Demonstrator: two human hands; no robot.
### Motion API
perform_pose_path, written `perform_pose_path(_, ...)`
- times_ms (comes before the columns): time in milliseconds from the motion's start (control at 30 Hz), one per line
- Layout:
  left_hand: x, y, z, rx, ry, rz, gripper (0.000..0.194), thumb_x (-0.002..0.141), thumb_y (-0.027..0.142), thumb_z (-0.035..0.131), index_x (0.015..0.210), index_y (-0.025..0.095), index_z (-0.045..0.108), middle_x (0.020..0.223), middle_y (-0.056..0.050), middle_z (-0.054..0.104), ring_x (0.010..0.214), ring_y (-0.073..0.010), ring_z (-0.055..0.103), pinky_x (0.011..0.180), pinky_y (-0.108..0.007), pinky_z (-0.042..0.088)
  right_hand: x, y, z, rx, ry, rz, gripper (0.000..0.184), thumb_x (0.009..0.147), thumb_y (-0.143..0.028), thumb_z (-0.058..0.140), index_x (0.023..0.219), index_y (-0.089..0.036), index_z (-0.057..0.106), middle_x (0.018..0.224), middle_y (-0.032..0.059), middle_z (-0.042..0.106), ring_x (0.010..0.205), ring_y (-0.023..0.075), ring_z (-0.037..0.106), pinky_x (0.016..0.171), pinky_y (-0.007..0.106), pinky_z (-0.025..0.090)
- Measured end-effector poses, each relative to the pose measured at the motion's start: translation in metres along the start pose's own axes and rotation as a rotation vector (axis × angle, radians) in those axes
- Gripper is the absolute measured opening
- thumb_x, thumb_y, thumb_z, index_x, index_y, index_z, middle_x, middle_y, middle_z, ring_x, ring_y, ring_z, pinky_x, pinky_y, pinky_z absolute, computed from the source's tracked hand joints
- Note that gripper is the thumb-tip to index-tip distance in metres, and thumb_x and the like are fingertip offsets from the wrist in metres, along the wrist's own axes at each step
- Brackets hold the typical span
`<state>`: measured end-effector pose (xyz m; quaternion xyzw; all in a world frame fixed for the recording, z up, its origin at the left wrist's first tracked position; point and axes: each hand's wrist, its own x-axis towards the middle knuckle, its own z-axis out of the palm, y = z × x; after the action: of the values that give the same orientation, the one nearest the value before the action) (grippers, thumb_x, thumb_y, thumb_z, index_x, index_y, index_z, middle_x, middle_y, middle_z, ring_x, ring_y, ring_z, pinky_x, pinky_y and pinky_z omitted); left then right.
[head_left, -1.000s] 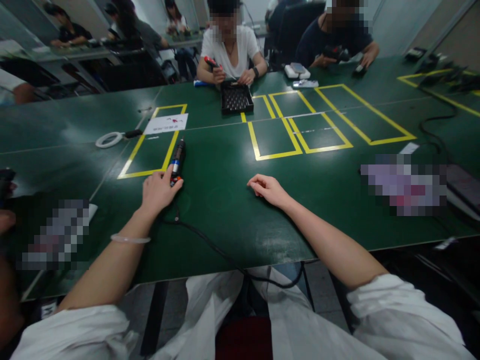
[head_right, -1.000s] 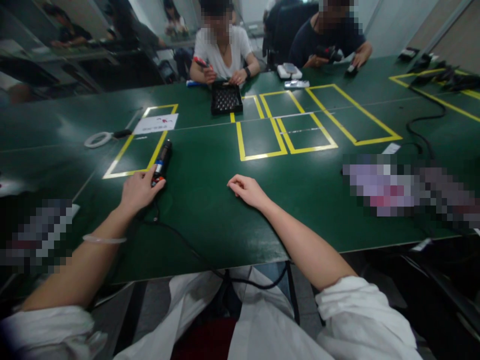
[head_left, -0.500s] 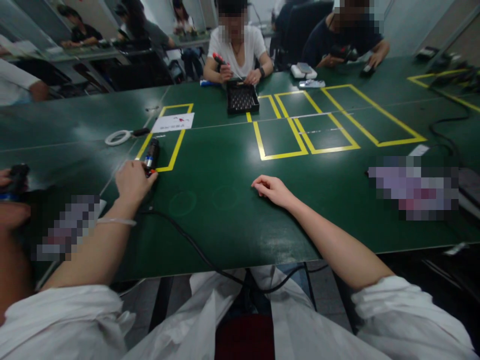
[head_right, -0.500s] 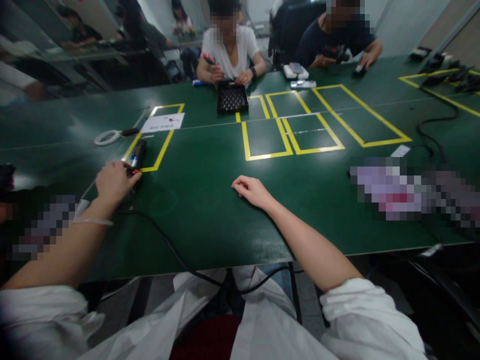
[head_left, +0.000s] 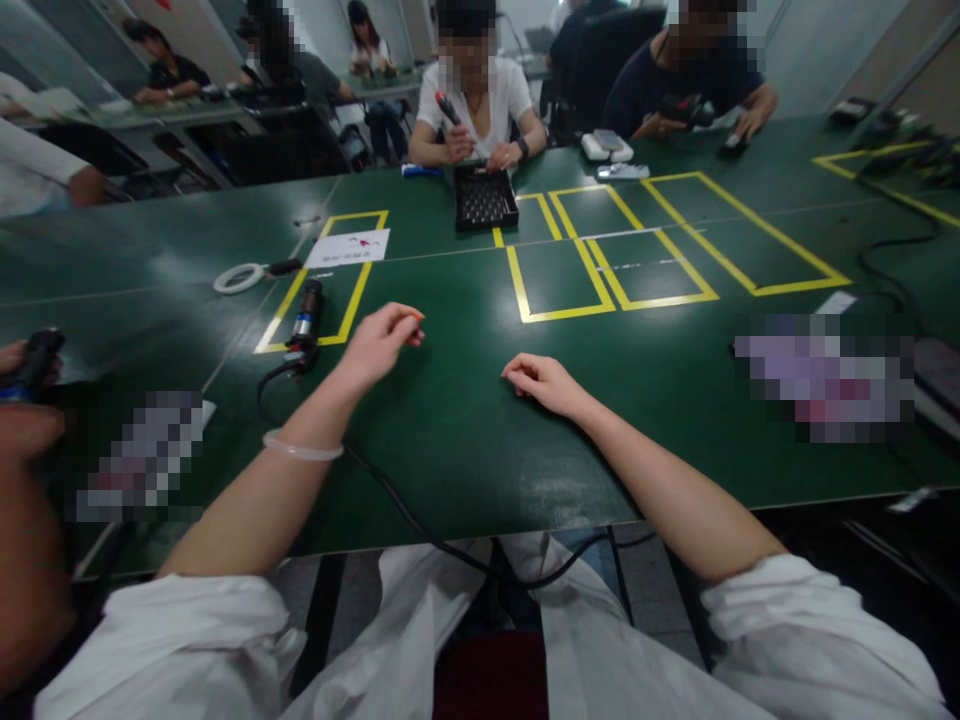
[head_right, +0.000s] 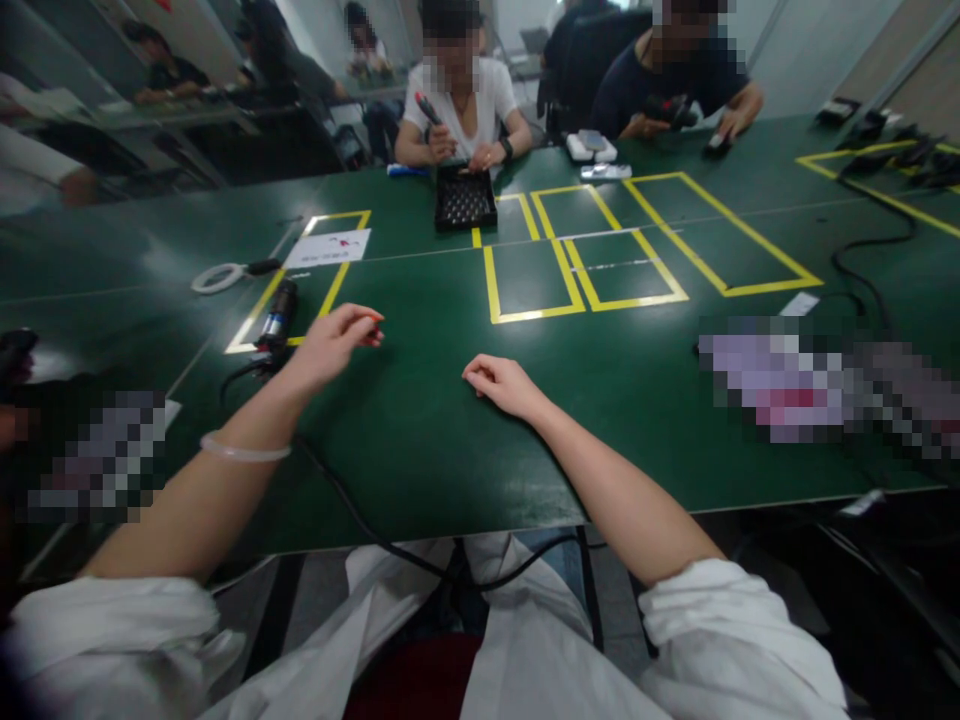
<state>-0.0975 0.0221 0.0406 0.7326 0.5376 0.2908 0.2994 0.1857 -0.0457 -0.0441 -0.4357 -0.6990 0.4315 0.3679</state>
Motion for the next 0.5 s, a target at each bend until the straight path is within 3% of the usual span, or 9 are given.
perform_pose_path(133, -0.016, 0.038, 0.064, -0.273, -0.320, 0.071, 0.043, 0.092, 0.041, 0.053, 0.122, 0.011, 0.061, 0.090, -0.006, 0.065, 0.077, -0.0137, 0.059, 0.076, -0.028, 0.050, -0.001, -0.002, 0.000, 0.184, -0.034, -0.002, 0.030, 0.088, -0.038, 0.061, 0.107, -0.016, 0.059, 0.064, -0.0040, 0.059, 0.060, 0.0117, 0.055, 0.060, 0.024, 0.042)
perform_pose_path(233, -0.024, 0.037, 0.092, -0.417, -0.444, 0.062, 0.055, 0.090, 0.041, 0.058, 0.136, 0.011, 0.052, 0.086, -0.004, 0.064, 0.072, -0.0120, 0.057, 0.070, -0.026, 0.048, -0.002, -0.003, 0.001, 0.368, -0.092, -0.009, 0.038, 0.081, -0.040, 0.071, 0.106, -0.018, 0.053, 0.071, -0.0032, 0.063, 0.063, 0.0122, 0.058, 0.061, 0.024, 0.046)
perform_pose_path(367, -0.028, 0.019, 0.111, -0.569, -0.489, 0.026, 0.062, 0.088, 0.041, 0.064, 0.140, 0.010, 0.047, 0.079, -0.003, 0.062, 0.068, -0.0106, 0.055, 0.066, -0.024, 0.046, -0.002, -0.003, 0.005, 0.447, -0.151, -0.058, 0.030, 0.082, -0.038, 0.073, 0.094, -0.018, 0.054, 0.079, 0.0023, 0.069, 0.067, 0.0117, 0.059, 0.060, 0.023, 0.046)
perform_pose_path(500, -0.027, 0.009, 0.118, -0.653, -0.443, -0.029, 0.053, 0.089, 0.043, 0.062, 0.131, 0.012, 0.053, 0.082, -0.003, 0.062, 0.067, -0.0103, 0.057, 0.066, -0.024, 0.047, -0.001, -0.002, 0.008, 0.462, -0.138, -0.076, 0.028, 0.083, -0.038, 0.072, 0.093, -0.018, 0.055, 0.080, 0.0022, 0.068, 0.067, 0.0114, 0.059, 0.061, 0.024, 0.047)
